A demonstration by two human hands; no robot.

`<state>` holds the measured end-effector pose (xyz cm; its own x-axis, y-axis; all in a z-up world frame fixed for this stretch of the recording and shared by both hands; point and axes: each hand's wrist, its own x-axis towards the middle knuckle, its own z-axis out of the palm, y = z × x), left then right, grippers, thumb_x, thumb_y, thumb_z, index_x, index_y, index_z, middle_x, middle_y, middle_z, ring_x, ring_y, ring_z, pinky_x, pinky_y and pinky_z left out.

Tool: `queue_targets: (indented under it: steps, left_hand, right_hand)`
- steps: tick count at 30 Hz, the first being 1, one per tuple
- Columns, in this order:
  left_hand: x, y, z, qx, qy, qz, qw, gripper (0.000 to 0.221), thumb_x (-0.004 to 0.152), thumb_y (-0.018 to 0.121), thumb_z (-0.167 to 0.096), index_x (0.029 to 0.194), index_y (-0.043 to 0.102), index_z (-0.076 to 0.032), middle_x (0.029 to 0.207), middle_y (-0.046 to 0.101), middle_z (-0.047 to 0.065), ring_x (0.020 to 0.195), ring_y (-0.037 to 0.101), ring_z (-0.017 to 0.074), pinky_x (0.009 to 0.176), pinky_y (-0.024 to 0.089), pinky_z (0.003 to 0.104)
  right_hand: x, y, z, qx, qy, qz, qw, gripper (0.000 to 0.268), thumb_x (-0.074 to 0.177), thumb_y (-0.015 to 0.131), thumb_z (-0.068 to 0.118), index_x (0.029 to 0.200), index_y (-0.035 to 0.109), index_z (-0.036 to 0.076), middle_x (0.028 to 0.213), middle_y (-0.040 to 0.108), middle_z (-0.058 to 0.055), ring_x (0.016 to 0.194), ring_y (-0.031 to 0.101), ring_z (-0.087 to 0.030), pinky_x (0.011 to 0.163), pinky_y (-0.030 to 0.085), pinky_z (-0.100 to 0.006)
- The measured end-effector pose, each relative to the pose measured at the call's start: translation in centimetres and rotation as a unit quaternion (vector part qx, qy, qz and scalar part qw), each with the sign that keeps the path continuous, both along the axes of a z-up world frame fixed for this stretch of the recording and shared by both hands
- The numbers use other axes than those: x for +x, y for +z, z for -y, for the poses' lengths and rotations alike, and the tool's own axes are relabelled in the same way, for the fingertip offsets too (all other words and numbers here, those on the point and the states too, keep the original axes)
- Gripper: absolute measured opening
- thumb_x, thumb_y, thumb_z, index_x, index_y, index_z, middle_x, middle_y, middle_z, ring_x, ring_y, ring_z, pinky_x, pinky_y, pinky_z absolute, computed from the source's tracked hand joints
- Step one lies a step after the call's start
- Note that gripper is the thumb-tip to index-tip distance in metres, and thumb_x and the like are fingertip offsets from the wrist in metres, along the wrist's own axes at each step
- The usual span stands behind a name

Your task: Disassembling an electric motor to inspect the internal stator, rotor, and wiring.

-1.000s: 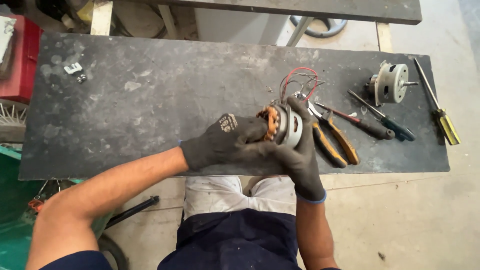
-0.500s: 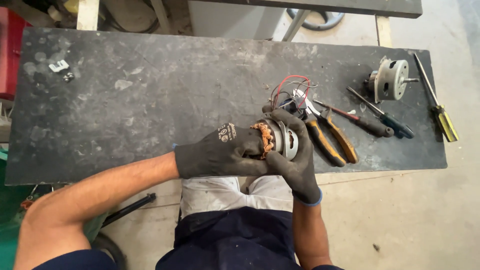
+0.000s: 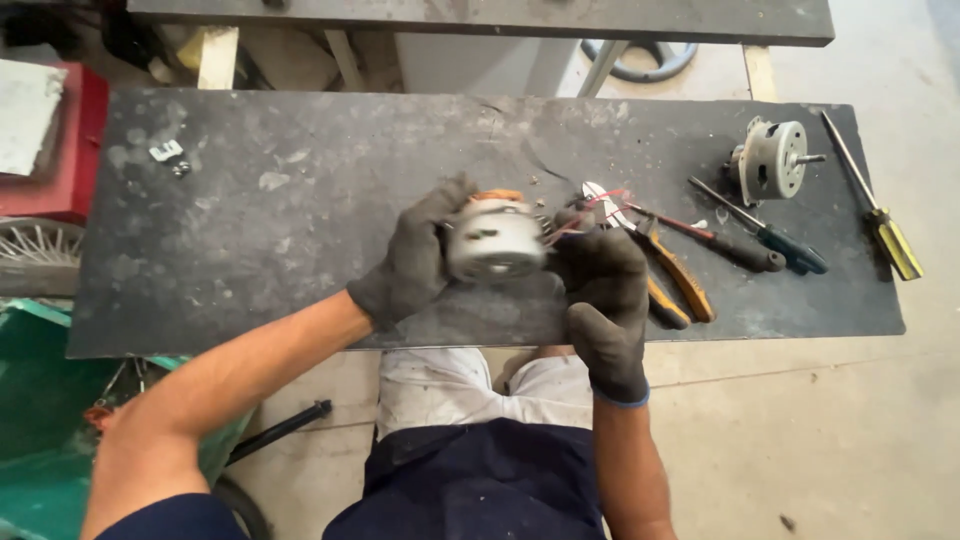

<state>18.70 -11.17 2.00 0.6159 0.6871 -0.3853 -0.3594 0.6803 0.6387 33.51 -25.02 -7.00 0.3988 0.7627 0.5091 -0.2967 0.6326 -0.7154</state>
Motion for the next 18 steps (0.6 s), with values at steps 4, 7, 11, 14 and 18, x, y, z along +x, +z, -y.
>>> queue_targets:
  steps: [4,7,11,14,18]
  left_hand:
    - [-2.0,4.6,2.2,-0.184,0.041,0.097,0.977,0.031,0.091,0.067,-0.023,0.069,0.062,-0.001,0.065,0.066,0.016,0.059,0.069,0.0256,0.049,0.057,0.032]
    - [-2.6,4.2,2.4,-0.198,0.048,0.131,0.97,0.035,0.091,0.068,-0.024,0.065,0.061,-0.002,0.062,0.065,0.017,0.056,0.068,0.0263,0.051,0.058,0.034]
    - [-3.3,5.5,2.6,-0.124,0.048,0.081,0.988,0.039,0.091,0.067,-0.024,0.06,0.058,-0.003,0.053,0.059,0.015,0.045,0.061,0.0232,0.046,0.054,0.032]
    - [-4.5,-8.8,-3.0,0.13,0.1,-0.041,0.986,0.038,0.093,0.066,-0.025,0.065,0.06,-0.001,0.054,0.057,0.018,0.043,0.058,0.0222,0.041,0.049,0.028]
    - [-5.5,-10.5,-3.4,0.276,0.082,-0.132,0.949,0.038,0.094,0.063,-0.03,0.066,0.063,-0.005,0.053,0.053,0.011,0.045,0.053,0.0137,0.04,0.043,0.024]
  right_hand:
    - [-0.4,1.4,0.4,-0.04,0.02,-0.014,0.999,0.049,0.085,0.074,0.002,0.127,0.05,-0.003,0.125,0.061,-0.037,0.113,0.068,-0.044,0.094,0.059,-0.051]
    - [-1.5,3.3,0.1,-0.071,-0.058,0.021,0.996,0.023,0.082,0.063,-0.007,0.1,0.049,-0.001,0.09,0.063,-0.029,0.08,0.063,-0.03,0.077,0.055,-0.037]
    - [-1.7,4.2,-0.2,-0.063,-0.202,0.061,0.976,0.009,0.084,0.053,-0.009,0.084,0.047,-0.003,0.054,0.054,-0.023,0.04,0.032,-0.013,0.032,0.028,-0.024]
    - [-1.8,3.5,-0.6,0.031,-0.319,0.209,0.924,0.039,0.077,0.055,-0.004,0.114,0.042,-0.003,0.084,0.058,-0.024,0.081,0.054,-0.031,0.082,0.049,-0.04]
    - [-1.7,2.6,-0.8,0.082,-0.327,0.328,0.883,0.072,0.078,0.084,0.062,0.121,0.056,0.011,0.136,0.051,-0.021,0.131,0.045,-0.03,0.118,0.036,-0.046]
